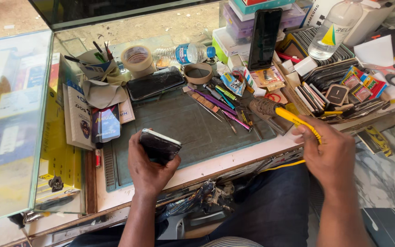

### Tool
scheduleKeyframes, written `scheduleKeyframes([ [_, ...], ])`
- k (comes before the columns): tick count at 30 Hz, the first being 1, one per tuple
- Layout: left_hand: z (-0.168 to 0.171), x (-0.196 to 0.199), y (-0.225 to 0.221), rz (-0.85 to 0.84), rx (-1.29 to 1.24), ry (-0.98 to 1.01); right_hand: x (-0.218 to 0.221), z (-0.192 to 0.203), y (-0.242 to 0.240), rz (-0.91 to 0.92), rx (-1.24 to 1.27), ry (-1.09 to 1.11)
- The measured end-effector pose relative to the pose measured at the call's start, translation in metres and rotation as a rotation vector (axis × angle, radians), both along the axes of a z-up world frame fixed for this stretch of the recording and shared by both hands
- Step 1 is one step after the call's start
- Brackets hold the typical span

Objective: The person applies adhesive from a tube to the edges of a smartphone back cover. They then place the cover onto the phone chassis and secure it by wrapping multiple rubber bands around the device to hold it in place while the adhesive sets.

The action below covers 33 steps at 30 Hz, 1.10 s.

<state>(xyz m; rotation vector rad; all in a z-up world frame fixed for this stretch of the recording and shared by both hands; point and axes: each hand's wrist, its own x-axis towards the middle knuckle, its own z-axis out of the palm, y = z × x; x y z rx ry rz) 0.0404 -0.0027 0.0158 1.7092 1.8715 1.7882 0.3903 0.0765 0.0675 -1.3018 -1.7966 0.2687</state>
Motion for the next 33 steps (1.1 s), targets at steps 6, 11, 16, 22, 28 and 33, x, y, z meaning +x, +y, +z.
scheduleKeyframes([
  [6,0.003,0.005,0.000,0.031,0.001,0.006,-0.036,-0.004,-0.003,0.027,0.050,0.206],
  [11,0.003,0.005,-0.002,-0.023,-0.017,-0.097,-0.050,-0.014,0.000,0.162,-0.100,0.484],
  [16,0.004,0.004,-0.002,-0.007,-0.057,-0.112,-0.020,-0.027,0.010,0.470,-0.291,0.590],
  [22,0.003,0.004,0.000,0.004,-0.054,-0.073,0.019,-0.038,0.041,0.154,-0.377,0.480],
  [28,0.004,0.006,-0.002,-0.002,-0.057,-0.077,0.010,-0.034,0.091,0.078,0.040,-0.267],
  [33,0.006,0.006,-0.001,0.004,-0.053,-0.068,-0.010,-0.048,0.136,0.015,-0.005,-0.567],
])
